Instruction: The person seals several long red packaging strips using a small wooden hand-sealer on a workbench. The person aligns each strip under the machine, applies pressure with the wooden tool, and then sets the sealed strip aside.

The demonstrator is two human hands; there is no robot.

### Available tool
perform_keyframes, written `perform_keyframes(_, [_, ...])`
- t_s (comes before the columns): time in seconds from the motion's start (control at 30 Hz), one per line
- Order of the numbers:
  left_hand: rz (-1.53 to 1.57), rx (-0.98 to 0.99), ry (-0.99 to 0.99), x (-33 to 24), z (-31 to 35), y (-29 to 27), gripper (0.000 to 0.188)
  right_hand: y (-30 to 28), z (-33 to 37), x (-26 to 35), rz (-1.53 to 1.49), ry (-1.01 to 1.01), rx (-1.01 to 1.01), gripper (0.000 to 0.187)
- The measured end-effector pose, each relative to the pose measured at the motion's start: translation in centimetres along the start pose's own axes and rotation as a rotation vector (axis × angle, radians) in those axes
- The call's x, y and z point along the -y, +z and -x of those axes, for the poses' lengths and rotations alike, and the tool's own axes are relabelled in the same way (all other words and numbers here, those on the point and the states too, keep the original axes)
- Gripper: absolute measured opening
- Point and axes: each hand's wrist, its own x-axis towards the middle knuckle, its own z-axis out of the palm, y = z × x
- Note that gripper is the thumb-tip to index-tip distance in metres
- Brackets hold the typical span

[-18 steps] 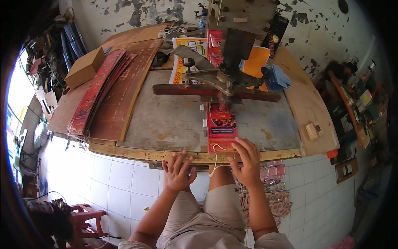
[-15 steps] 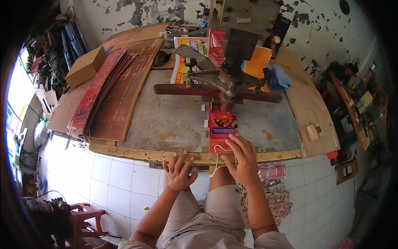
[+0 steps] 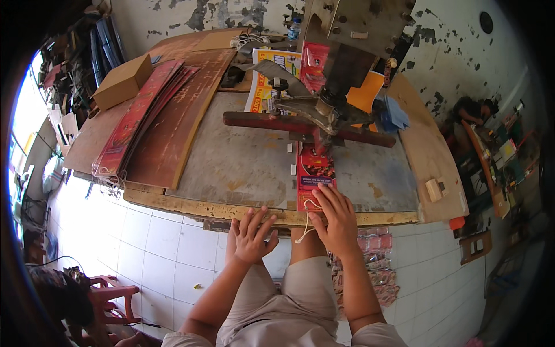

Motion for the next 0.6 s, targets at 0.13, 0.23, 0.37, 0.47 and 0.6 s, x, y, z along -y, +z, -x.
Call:
perform_keyframes(0.13, [0.002, 0.002, -0.013, 0.3, -0.1, 0.0, 0.050, -0.9, -0.8, 0.0, -0.038, -0.006, 0.074, 0.061])
perform_keyframes(0.23, [0.002, -0.016, -0.017, 0.3, -0.2, 0.2, 0.050, -1.4, -1.6, -0.4, -0.075, -0.030, 0.132, 0.066])
perform_keyframes(0.37, [0.021, -0.020, -0.021, -0.1, -0.5, 0.2, 0.052, -1.5, -1.9, -1.0, -0.110, -0.039, 0.166, 0.070])
perform_keyframes(0.47, [0.041, -0.005, -0.061, -0.2, -0.7, -0.9, 0.054, -1.0, -1.6, -0.6, -0.103, -0.044, 0.163, 0.069])
perform_keyframes(0.6, [0.114, 0.000, -0.019, 0.1, -1.9, -1.7, 0.047, -1.7, -1.9, -1.8, -0.096, -0.080, 0.173, 0.070])
